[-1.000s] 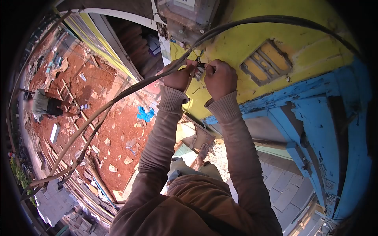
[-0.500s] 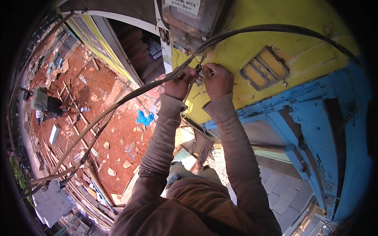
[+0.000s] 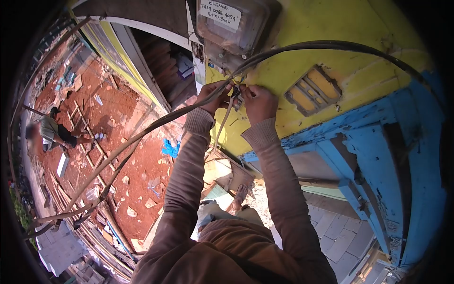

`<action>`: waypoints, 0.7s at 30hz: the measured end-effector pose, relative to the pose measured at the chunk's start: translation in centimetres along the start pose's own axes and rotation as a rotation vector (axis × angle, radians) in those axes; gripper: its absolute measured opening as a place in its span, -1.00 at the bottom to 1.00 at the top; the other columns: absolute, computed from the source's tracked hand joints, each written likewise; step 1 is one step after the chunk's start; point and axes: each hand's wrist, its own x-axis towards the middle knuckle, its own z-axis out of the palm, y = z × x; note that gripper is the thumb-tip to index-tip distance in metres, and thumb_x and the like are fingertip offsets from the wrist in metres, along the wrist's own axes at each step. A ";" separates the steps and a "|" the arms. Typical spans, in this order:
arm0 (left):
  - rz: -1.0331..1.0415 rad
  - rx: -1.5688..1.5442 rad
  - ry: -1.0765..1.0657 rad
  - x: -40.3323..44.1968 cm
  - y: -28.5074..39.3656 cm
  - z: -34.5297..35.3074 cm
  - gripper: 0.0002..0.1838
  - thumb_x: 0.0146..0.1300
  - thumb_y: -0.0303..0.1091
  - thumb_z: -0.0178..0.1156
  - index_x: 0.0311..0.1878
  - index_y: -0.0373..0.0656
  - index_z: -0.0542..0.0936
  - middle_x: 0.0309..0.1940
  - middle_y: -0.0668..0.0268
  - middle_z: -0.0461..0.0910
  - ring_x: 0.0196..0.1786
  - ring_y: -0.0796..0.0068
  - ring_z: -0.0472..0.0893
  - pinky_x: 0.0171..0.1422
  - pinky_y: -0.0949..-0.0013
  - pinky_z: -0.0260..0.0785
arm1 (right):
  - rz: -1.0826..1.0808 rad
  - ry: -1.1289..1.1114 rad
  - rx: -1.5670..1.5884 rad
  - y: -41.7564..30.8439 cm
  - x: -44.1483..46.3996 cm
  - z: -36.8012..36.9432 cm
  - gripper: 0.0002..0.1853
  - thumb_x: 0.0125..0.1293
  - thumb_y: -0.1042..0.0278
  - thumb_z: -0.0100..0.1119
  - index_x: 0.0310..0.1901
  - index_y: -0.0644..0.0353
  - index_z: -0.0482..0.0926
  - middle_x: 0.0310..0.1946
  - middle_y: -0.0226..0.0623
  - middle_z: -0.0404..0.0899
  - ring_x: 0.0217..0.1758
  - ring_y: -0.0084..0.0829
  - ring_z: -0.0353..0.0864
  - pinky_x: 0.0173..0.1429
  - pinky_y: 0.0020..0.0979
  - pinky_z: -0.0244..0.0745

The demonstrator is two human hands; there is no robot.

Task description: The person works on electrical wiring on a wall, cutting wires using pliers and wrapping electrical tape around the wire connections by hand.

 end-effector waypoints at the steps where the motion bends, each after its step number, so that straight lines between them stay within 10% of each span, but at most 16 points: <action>1: 0.007 0.001 -0.095 0.3 -0.1 -0.6 -0.70 0.39 -0.37 0.22 0.12 -0.28 0.59 -0.15 0.20 0.69 -0.30 0.37 0.71 -0.17 0.35 0.62 | 0.016 -0.003 -0.022 -0.1 0.0 0.0 -0.70 0.27 0.16 0.35 -0.46 0.23 0.65 -0.55 -0.03 0.59 -0.49 0.00 0.61 -0.40 -0.12 0.46; 21: 0.576 0.205 0.167 0.3 -1.6 0.5 -0.83 0.28 -0.44 0.35 -0.09 -0.28 0.69 -0.27 0.33 0.71 -0.23 0.63 0.61 -0.08 0.53 0.46 | -0.055 0.092 -0.110 -0.3 -0.7 -0.6 -0.71 0.25 0.20 0.34 -0.49 0.24 0.60 -0.56 -0.08 0.60 -0.48 -0.03 0.63 -0.37 -0.13 0.51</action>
